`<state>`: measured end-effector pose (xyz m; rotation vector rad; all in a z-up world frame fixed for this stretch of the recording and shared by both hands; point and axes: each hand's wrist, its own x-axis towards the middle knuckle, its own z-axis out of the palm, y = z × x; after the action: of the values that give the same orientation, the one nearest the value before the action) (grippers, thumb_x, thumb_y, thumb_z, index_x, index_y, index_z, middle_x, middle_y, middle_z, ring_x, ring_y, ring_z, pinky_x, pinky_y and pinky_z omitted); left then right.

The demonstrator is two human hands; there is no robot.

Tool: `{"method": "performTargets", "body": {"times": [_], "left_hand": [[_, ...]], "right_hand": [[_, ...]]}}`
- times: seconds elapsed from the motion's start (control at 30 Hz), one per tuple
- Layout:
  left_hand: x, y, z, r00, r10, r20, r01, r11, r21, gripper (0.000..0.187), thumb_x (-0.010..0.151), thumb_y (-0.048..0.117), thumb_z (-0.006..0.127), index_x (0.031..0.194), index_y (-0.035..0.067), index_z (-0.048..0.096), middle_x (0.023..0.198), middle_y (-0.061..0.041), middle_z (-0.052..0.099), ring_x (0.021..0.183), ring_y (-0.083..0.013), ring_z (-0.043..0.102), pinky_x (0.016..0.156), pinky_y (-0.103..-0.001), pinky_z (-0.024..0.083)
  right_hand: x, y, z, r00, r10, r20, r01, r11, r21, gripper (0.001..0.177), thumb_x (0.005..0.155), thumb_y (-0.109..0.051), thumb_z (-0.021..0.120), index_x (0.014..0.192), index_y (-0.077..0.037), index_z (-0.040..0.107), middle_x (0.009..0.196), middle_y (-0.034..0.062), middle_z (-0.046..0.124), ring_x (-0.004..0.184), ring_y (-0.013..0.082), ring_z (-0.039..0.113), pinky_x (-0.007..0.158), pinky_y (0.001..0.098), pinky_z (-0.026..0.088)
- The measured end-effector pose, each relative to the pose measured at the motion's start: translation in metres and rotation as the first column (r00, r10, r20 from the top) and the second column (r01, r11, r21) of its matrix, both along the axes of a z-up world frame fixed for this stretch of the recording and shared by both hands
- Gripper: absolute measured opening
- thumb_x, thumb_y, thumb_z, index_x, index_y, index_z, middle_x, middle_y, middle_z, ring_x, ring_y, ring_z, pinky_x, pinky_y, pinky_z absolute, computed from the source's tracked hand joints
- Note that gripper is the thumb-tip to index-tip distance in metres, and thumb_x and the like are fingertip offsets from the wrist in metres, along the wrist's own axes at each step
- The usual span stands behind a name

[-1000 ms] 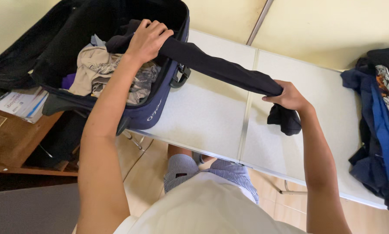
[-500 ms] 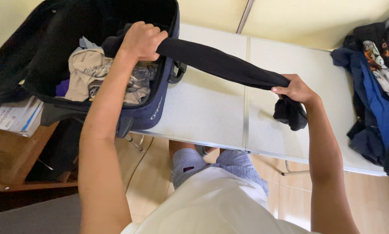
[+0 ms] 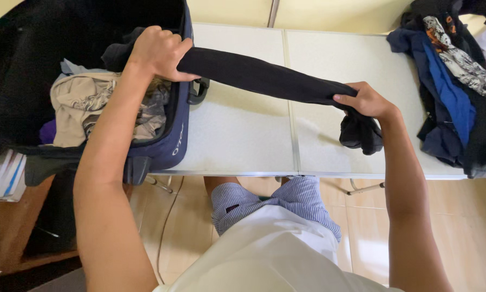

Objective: The person takes items of clothing out of a suitcase, spreads them out on a table, and stacks them together.

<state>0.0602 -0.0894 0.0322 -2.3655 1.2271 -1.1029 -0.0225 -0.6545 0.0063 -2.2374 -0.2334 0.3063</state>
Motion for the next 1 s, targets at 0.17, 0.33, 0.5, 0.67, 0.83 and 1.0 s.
{"method": "performTargets", "body": {"times": [0.17,0.33,0.5,0.67,0.83,1.0], "left_hand": [[0.004,-0.022,0.004,0.998,-0.014,-0.065,0.014,1.0,-0.001,0.078,0.085,0.084,0.065,0.084,0.007,0.067,0.056,-0.004,0.053,0.05,-0.0211,0.056,0.052,-0.033,0.044],[0.007,-0.047,0.004,0.997,-0.016,-0.081,0.019,0.999,0.032,0.06,0.09,0.067,0.064,0.098,0.008,0.071,0.06,-0.006,0.057,0.054,-0.0226,0.059,0.054,-0.035,0.046],[0.01,-0.074,0.003,0.996,0.023,-0.087,-0.013,0.994,0.113,0.051,0.083,0.054,0.066,0.105,0.008,0.071,0.06,-0.006,0.059,0.053,-0.0221,0.058,0.052,-0.035,0.046],[0.008,-0.105,0.004,0.999,-0.038,-0.021,0.04,0.994,0.106,0.058,0.077,0.045,0.066,0.12,0.007,0.073,0.06,-0.006,0.059,0.05,-0.0218,0.056,0.051,-0.033,0.045],[0.018,-0.141,-0.009,0.998,-0.006,-0.064,0.014,0.991,0.132,0.05,0.064,0.028,0.063,0.11,0.009,0.071,0.058,-0.005,0.058,0.049,-0.0216,0.055,0.05,-0.033,0.043],[0.033,-0.182,-0.035,0.988,0.041,-0.146,-0.023,0.992,0.122,0.045,0.063,0.02,0.064,0.107,0.013,0.07,0.061,-0.005,0.059,0.052,-0.0219,0.057,0.05,-0.034,0.044]], "right_hand": [[-0.001,-0.019,0.003,1.0,-0.003,-0.02,0.003,1.0,0.003,0.034,0.094,-0.032,0.071,0.096,0.002,0.072,0.066,0.006,0.063,0.062,0.0148,0.058,0.057,0.0328,0.046],[-0.003,-0.04,0.008,1.0,0.007,-0.028,-0.006,1.0,0.024,0.034,0.094,-0.032,0.071,0.094,0.002,0.071,0.067,0.0055,0.062,0.062,0.0144,0.057,0.057,0.0323,0.045],[-0.002,-0.064,-0.003,0.998,-0.018,-0.056,0.021,0.999,0.044,0.033,0.095,-0.031,0.071,0.093,0.002,0.07,0.067,0.0056,0.062,0.062,0.0145,0.058,0.056,0.0323,0.046],[0.004,-0.096,-0.021,0.999,-0.019,-0.047,0.022,0.997,0.068,0.03,0.097,-0.028,0.071,0.104,0.002,0.069,0.071,0.006,0.062,0.063,0.0142,0.058,0.057,0.0317,0.046],[-0.018,-0.116,-0.009,0.999,-0.034,-0.02,0.037,0.984,0.176,0.055,0.09,-0.016,0.068,0.143,-0.013,0.056,0.085,0.005,0.063,0.065,0.0129,0.057,0.058,0.03,0.048],[-0.028,-0.156,-0.016,0.997,-0.035,0.075,0.022,0.985,0.17,0.061,0.087,-0.009,0.068,0.146,-0.013,0.054,0.126,0.0046,0.062,0.092,0.0166,0.06,0.08,0.0318,0.052]]}}
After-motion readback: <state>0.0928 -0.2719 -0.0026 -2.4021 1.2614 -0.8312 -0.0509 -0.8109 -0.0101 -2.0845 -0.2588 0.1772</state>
